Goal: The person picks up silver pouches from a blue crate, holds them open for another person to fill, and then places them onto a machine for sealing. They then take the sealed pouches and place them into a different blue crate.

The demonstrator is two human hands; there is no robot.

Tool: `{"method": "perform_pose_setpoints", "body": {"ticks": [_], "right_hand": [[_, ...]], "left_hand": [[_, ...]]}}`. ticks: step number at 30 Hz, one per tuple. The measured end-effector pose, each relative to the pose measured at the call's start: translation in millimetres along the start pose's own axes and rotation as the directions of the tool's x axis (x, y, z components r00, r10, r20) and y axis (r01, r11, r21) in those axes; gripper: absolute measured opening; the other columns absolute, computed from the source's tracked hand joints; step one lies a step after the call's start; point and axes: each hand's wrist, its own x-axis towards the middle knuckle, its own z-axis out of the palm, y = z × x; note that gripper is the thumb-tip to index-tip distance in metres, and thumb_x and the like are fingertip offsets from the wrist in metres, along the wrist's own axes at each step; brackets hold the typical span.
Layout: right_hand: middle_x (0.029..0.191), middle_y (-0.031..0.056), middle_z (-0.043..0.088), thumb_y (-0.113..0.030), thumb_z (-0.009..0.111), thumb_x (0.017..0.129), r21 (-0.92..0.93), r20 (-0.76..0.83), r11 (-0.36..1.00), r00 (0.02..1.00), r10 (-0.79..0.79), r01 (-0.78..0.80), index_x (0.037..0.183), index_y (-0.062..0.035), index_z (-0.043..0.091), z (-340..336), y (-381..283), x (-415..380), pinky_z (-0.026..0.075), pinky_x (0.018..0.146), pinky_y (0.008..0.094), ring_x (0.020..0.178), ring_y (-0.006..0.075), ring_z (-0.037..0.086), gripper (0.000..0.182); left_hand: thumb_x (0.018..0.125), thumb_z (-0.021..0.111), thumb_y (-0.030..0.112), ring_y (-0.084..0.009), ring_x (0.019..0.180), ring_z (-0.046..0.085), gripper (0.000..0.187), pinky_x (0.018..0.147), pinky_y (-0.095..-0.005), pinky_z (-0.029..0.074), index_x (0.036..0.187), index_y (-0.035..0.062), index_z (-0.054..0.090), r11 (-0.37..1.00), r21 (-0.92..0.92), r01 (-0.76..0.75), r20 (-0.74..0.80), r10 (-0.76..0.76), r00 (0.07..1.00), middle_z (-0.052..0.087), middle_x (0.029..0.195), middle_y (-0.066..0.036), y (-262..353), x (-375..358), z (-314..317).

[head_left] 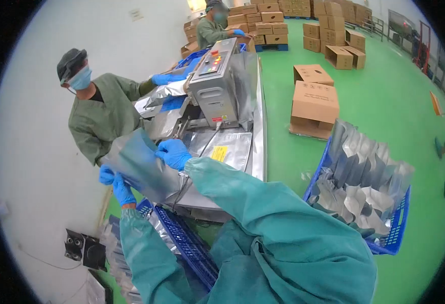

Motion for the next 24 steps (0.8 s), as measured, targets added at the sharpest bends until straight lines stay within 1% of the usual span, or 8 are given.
{"method": "perform_pose_setpoints", "body": {"ticks": [4, 6, 10, 14, 18, 20, 23, 24], "right_hand": [[0.08, 0.0151, 0.065, -0.022, 0.065, 0.07, -0.023, -0.124, 0.997, 0.99, 0.068, -0.071, 0.08, -0.008, 0.068, -0.2, 13.7, -6.7, 0.049, 0.073, 0.0386, 0.076, 0.0324, 0.062, 0.018], [0.078, 0.0127, 0.066, -0.022, 0.063, 0.071, 0.027, -0.149, 0.989, 0.978, 0.148, -0.145, 0.078, -0.0084, 0.069, -2.2, 22.8, -7.7, 0.049, 0.073, 0.0372, 0.076, 0.0276, 0.063, 0.016], [0.078, 0.0097, 0.067, -0.025, 0.062, 0.079, 0.222, -0.034, 0.954, 0.977, 0.212, -0.199, 0.087, -0.0029, 0.068, -17.9, 70.4, 5.9, 0.049, 0.072, 0.0331, 0.076, 0.0189, 0.062, 0.024], [0.067, 0.0048, 0.056, -0.014, 0.061, 0.083, 0.077, -0.429, 0.995, 0.903, -0.02, 0.059, 0.078, -0.0003, 0.064, -43.2, 37.9, 1.0, 0.046, 0.065, 0.0297, 0.064, 0.0136, 0.051, 0.015], [0.074, 0.0086, 0.064, -0.016, 0.06, 0.082, 0.125, -0.225, 0.992, 0.973, 0.049, -0.022, 0.085, -0.0003, 0.065, -24.7, 28.1, -17.3, 0.045, 0.065, 0.0314, 0.066, 0.0162, 0.057, 0.016], [0.08, 0.0131, 0.065, -0.02, 0.06, 0.082, -0.042, 0.14, 0.998, 0.989, 0.054, -0.049, 0.086, -0.0013, 0.065, -9.3, 16.8, -25.5, 0.046, 0.066, 0.0322, 0.069, 0.0205, 0.061, 0.02], [0.079, 0.0132, 0.064, -0.015, 0.059, 0.078, -0.081, 0.543, 0.961, 0.82, -0.179, 0.263, 0.085, -0.0062, 0.065, 28.5, -13.7, -64.8, 0.047, 0.067, 0.035, 0.072, 0.0269, 0.062, 0.013], [0.08, 0.0139, 0.064, -0.015, 0.058, 0.076, -0.064, 0.679, 0.956, 0.714, -0.169, 0.287, 0.084, -0.007, 0.066, 44.7, -27.2, -84.4, 0.048, 0.069, 0.0364, 0.075, 0.0297, 0.062, 0.013]], "left_hand": [[0.09, 0.055, 0.024, -0.0148, 0.09, 0.057, 0.036, 0.072, -0.0271, 0.047, 0.118, 0.002, 0.055, 0.953, 0.155, 0.259, -0.364, -0.188, 0.912, 0.06, 0.104, -0.003, -28.8, 23.8, -47.5], [0.087, 0.06, 0.031, -0.0172, 0.099, 0.055, 0.043, 0.083, -0.0307, 0.047, 0.12, 0.0033, 0.055, 0.974, 0.115, 0.196, -0.149, -0.178, 0.973, 0.056, 0.114, -0.005, -23.3, 21.5, -38.9], [0.088, 0.057, 0.024, -0.0181, 0.082, 0.061, 0.029, 0.073, -0.0293, 0.048, 0.101, -0.0019, 0.063, 0.976, 0.124, 0.181, -0.179, -0.157, 0.971, 0.065, 0.094, -0.01, 19.2, 45.5, 15.3], [0.084, 0.06, 0.023, -0.0171, 0.083, 0.062, 0.025, 0.073, -0.0302, 0.049, 0.095, 0.0015, 0.068, 0.613, 0.785, 0.09, -0.009, -0.133, 0.991, 0.068, 0.09, -0.01, 61.1, 20.5, -34.8], [0.083, 0.058, 0.014, -0.0181, 0.084, 0.063, 0.021, 0.075, -0.0304, 0.049, 0.097, 0.0024, 0.067, 0.561, 0.79, 0.247, 0.061, -0.473, 0.879, 0.068, 0.092, -0.011, 98.2, -58.9, -119.6], [0.079, 0.054, 0.003, -0.0177, 0.085, 0.063, 0.023, 0.078, -0.0307, 0.049, 0.098, 0.0046, 0.067, 0.407, 0.913, 0.009, 0.189, -0.444, 0.876, 0.067, 0.094, -0.011, 110.6, -103.6, -181.3], [0.074, 0.05, -0.007, -0.0167, 0.087, 0.062, 0.039, 0.082, -0.0296, 0.048, 0.107, 0.008, 0.064, 0.155, 0.987, -0.045, 0.13, -0.597, 0.792, 0.066, 0.101, -0.011, 120.0, -182.0, -236.5], [0.074, 0.05, -0.005, -0.0166, 0.088, 0.061, 0.04, 0.082, -0.0297, 0.049, 0.11, 0.0081, 0.063, 0.165, 0.977, 0.138, 0.005, -0.661, 0.75, 0.065, 0.102, -0.011, 118.7, -203.7, -243.0]]}}
